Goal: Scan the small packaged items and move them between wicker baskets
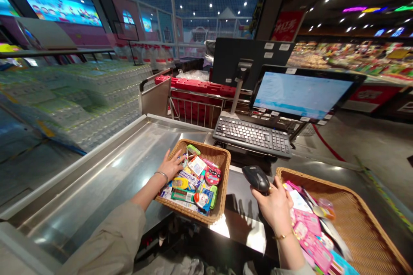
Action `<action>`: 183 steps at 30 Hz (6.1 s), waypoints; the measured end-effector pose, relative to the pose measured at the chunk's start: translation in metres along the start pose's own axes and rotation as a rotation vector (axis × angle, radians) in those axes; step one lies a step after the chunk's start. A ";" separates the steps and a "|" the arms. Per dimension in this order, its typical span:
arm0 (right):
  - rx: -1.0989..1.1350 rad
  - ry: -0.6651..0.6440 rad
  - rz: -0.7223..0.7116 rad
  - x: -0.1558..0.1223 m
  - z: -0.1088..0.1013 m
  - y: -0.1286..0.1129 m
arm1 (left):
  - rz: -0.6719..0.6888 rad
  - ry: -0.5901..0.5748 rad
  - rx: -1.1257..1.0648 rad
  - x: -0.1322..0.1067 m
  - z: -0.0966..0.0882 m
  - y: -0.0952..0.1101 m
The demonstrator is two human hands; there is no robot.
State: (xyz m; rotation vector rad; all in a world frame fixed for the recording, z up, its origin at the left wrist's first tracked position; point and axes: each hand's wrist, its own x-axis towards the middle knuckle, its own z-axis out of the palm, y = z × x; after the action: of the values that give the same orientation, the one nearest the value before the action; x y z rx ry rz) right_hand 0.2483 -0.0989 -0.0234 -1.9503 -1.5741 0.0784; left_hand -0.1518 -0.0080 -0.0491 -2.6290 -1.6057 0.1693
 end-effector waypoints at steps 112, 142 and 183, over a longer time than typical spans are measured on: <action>-0.032 -0.002 0.118 -0.014 -0.031 0.014 | -0.154 0.189 -0.253 0.069 0.001 0.073; 0.030 0.020 0.135 -0.013 -0.033 0.022 | -0.107 0.246 -0.086 0.070 0.005 0.090; 0.053 -0.023 0.080 -0.014 -0.056 -0.020 | 0.009 0.712 -0.243 0.094 -0.072 0.190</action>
State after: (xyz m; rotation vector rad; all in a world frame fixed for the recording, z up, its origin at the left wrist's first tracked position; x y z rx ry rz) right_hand 0.2505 -0.1329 0.0269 -1.9768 -1.4934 0.1739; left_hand 0.0674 -0.0106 -0.0039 -2.4070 -1.4042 -0.9034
